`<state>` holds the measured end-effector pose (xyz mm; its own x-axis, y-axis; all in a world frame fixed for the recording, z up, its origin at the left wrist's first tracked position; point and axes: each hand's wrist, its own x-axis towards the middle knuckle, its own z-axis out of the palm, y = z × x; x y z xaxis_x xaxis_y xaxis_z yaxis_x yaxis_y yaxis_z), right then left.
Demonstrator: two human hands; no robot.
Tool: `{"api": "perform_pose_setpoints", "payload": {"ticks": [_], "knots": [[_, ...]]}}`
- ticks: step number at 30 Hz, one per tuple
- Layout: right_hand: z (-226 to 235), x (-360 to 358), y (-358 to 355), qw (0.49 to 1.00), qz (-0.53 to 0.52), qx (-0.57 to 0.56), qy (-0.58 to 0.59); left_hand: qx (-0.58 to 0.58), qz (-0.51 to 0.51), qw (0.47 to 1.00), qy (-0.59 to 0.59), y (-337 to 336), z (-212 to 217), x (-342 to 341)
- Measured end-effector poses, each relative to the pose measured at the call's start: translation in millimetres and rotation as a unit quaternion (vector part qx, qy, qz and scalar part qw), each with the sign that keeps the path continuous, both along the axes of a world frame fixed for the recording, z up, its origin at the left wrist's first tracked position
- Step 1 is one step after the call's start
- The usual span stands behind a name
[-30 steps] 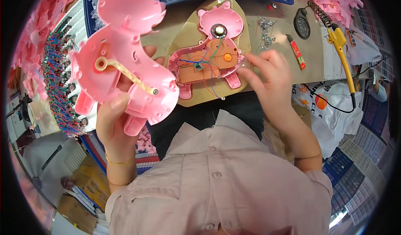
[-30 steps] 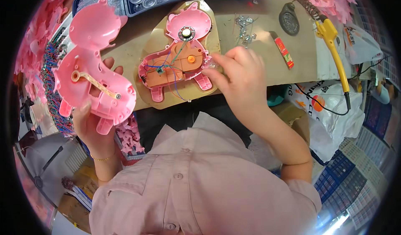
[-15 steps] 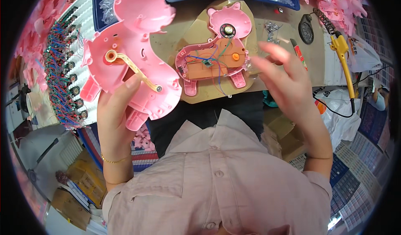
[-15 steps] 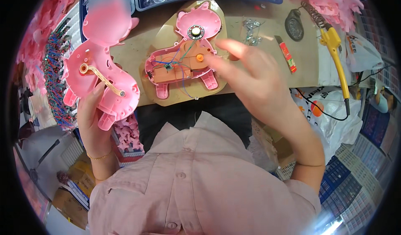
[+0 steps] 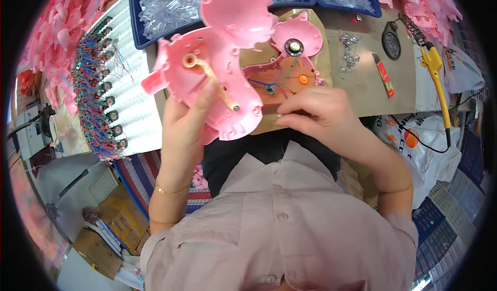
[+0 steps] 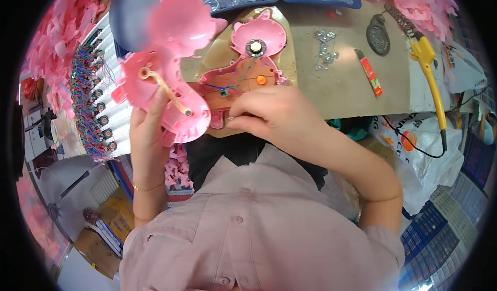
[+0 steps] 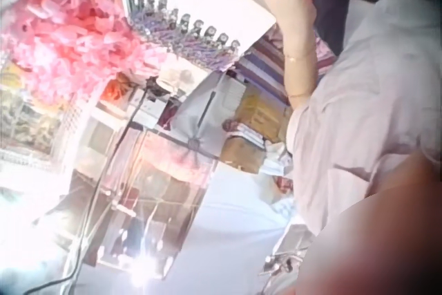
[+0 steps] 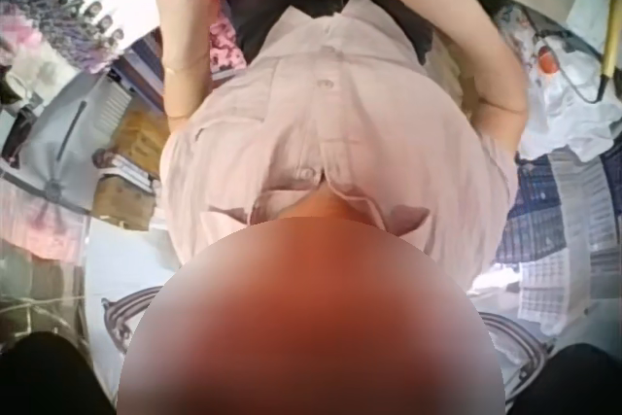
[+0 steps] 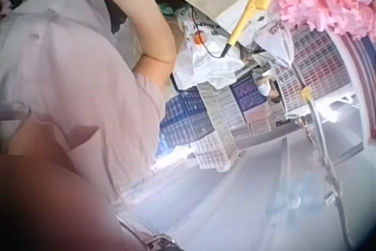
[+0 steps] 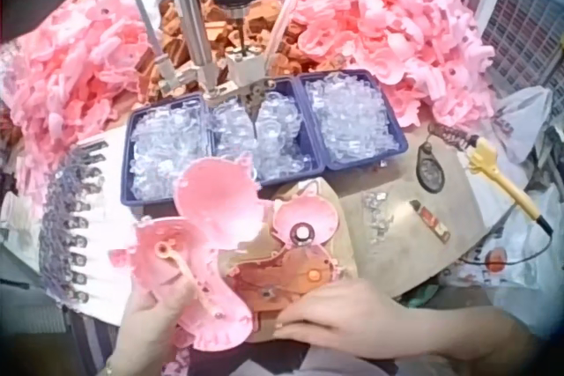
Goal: Assembling a pink toy pony by installing electronic components and wiring, then securing the plastic shell with screws.
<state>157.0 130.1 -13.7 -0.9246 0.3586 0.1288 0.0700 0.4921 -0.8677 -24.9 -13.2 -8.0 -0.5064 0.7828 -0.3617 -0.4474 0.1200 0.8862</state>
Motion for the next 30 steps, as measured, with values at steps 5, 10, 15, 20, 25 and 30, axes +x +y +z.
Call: {"api": "perform_pose_setpoints", "payload": {"ticks": [5, 10, 15, 20, 25, 30], "knots": [[6, 2, -4, 0.984, -0.062, -0.167, -0.013, -0.035, -0.042, 0.996, 0.074, 13, 7, 10], [14, -13, -16, 0.99, -0.126, -0.038, 0.045, -0.063, -0.044, 0.983, 0.168, 14, 14, 25], [20, -32, -26, 0.953, -0.156, 0.251, 0.06, -0.08, -0.077, 0.954, 0.278, 14, 17, 32], [11, -35, -24, 0.956, -0.176, 0.214, 0.094, -0.064, -0.052, 0.958, 0.275, 13, 13, 35], [6, -38, -29, 0.948, -0.219, 0.207, 0.103, -0.036, -0.034, 0.946, 0.321, 10, 1, 34], [11, -35, -25, 0.966, -0.196, 0.145, 0.082, -0.024, -0.004, 0.945, 0.327, 10, -1, 38]]}}
